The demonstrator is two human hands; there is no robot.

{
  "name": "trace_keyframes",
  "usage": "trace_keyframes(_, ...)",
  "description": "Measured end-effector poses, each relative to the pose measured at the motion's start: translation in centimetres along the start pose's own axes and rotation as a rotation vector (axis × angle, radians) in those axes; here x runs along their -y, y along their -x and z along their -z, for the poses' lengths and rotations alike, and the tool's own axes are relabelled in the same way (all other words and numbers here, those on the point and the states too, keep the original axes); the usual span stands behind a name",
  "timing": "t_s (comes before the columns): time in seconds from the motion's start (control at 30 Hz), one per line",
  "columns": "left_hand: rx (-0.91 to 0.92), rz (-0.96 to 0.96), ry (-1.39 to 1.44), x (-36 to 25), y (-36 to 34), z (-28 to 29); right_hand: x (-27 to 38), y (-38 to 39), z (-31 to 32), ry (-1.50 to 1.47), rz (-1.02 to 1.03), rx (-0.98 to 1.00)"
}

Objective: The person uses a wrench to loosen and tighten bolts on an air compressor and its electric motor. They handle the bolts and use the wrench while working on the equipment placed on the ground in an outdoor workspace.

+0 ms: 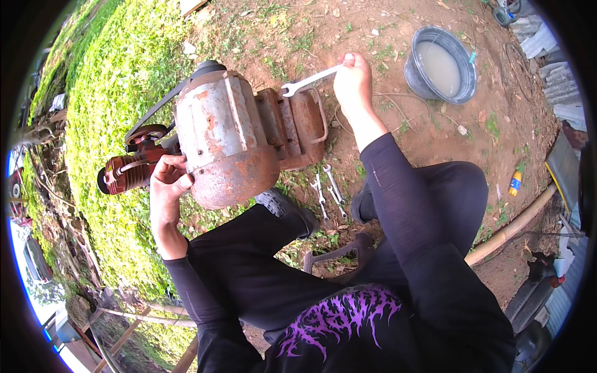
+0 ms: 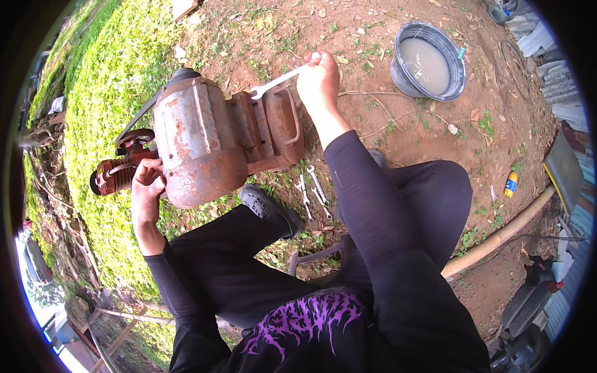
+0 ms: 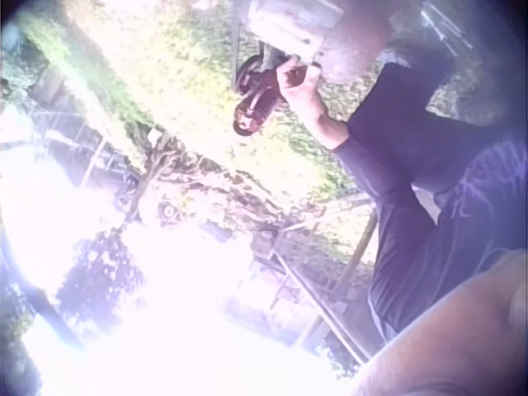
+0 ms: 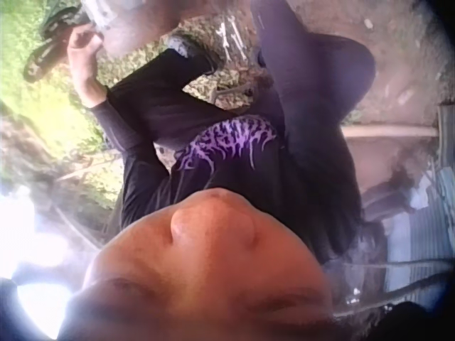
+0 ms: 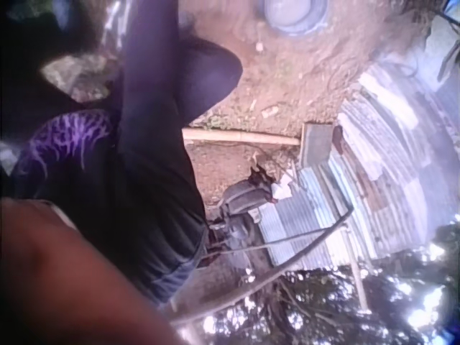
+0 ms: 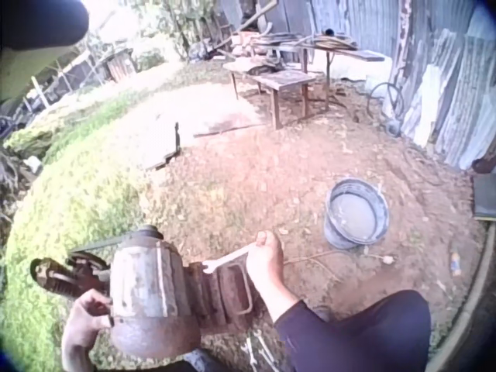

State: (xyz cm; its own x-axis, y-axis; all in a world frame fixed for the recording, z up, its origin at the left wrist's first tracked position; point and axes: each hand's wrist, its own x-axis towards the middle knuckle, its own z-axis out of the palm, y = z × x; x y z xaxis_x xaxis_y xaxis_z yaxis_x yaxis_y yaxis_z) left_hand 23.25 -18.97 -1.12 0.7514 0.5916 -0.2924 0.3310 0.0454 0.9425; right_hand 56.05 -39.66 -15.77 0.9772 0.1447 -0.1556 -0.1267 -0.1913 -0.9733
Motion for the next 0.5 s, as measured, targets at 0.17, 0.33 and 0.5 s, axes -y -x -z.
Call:
trace_keyframes(0.17, -0.027, 0.011, 0.022, 0.1, 0.1, -0.4, 0.5, 1.2, -4.6, 0.001, 0.075, 0.034)
trace_keyframes(0.33, -0.011, 0.019, 0.027, -0.1, 0.0, -0.4, 1.0, 1.9, -4.8, 0.142, 0.247, 0.102)
trace_keyframes(0.5, -0.019, 0.023, 0.032, -0.2, -0.1, -0.7, 0.8, -0.1, -5.5, 0.186, 0.231, 0.116)
